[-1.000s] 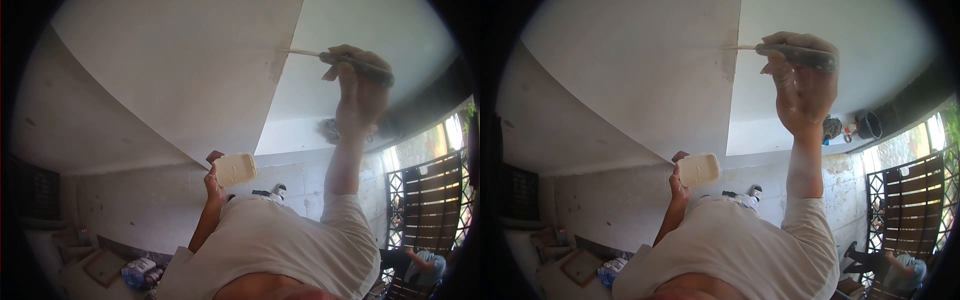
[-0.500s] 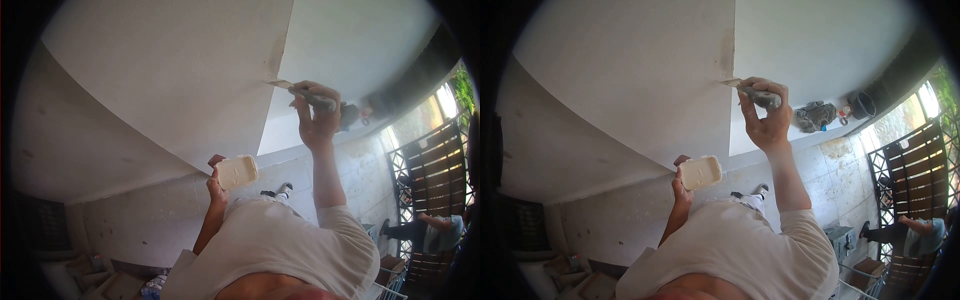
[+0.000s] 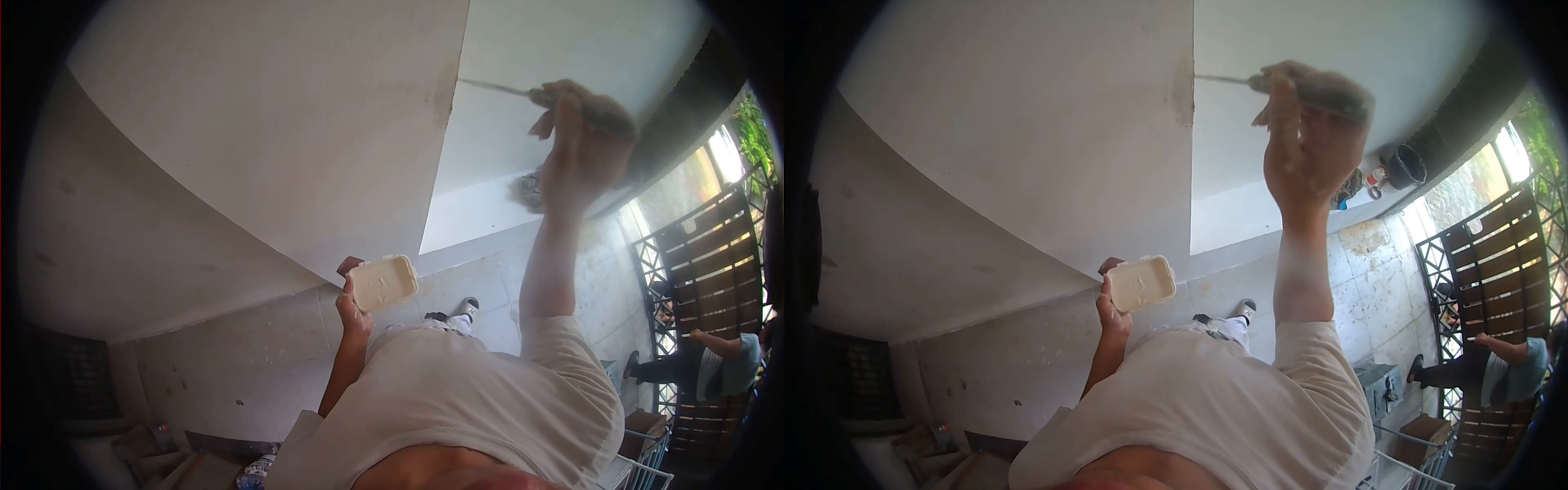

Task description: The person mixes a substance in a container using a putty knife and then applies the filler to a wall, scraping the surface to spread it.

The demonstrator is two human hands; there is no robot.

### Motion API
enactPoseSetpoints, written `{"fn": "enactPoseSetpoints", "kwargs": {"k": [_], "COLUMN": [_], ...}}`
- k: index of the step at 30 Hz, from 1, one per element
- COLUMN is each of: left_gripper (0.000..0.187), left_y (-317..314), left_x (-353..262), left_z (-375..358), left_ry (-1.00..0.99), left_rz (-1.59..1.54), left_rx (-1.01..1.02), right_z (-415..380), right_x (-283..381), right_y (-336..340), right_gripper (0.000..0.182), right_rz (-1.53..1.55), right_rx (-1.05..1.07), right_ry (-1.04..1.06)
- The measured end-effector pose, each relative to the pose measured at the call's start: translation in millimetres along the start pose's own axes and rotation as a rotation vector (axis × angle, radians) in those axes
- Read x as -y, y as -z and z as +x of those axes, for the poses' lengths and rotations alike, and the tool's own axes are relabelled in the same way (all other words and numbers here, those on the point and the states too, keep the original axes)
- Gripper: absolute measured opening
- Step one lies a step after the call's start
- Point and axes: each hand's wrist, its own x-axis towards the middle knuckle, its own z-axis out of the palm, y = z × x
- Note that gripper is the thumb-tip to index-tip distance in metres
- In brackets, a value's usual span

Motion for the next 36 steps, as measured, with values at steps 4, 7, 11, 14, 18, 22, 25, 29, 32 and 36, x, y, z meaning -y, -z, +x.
{"fn": "enactPoseSetpoints", "kwargs": {"k": [4, 7, 11, 14, 18, 22, 25, 29, 32, 36], "left_gripper": [0.054, 0.054, 0.054, 0.053, 0.053, 0.042, 0.040, 0.041, 0.044, 0.048], "left_y": [1.9, 3.3, 2.9, 7.3, 8.1, -11.1, -22.3, -24.8, -54.6, -50.8], "left_x": [0.1, -1.3, -2.9, -0.2, 2.0, -14.0, -13.9, 7.8, 35.6, 46.6], "left_z": [0.2, 2.3, 1.6, 7.8, 8.4, -2.1, -12.8, -22.5, -42.6, -34.4], "left_ry": [-0.039, -0.046, -0.025, -0.020, -0.050, -0.048, -0.084, -0.096, -0.157, -0.235], "left_rz": [-0.002, 0.002, 0.009, -0.008, -0.018, 0.107, 0.139, 0.097, 0.086, 0.038], "left_rx": [0.025, 0.042, 0.014, 0.027, 0.057, 0.107, 0.091, 0.020, 0.007, 0.042], "right_z": [-54.0, -78.8, -72.0, -51.4, -14.0, 33.2, 70.4, 120.6, 147.8, 101.9], "right_x": [-25.2, -33.0, -52.5, -64.9, -83.1, -91.2, -88.6, -71.0, -71.5, -76.9], "right_y": [13.8, 15.1, 16.1, 14.8, 20.7, 17.0, 20.3, 27.3, 65.3, 59.1], "right_gripper": [0.031, 0.030, 0.026, 0.023, 0.021, 0.017, 0.013, 0.012, 0.011, 0.011], "right_rz": [-0.045, 0.037, 0.181, 0.209, 0.290, 0.315, 0.328, 0.315, 0.374, 0.294], "right_rx": [0.075, -0.072, -0.098, -0.078, 0.030, 0.159, 0.241, 0.205, 0.158, 0.093], "right_ry": [-0.158, -0.386, -0.391, -0.427, -0.430, -0.405, -0.325, -0.229, -0.189, -0.300]}}
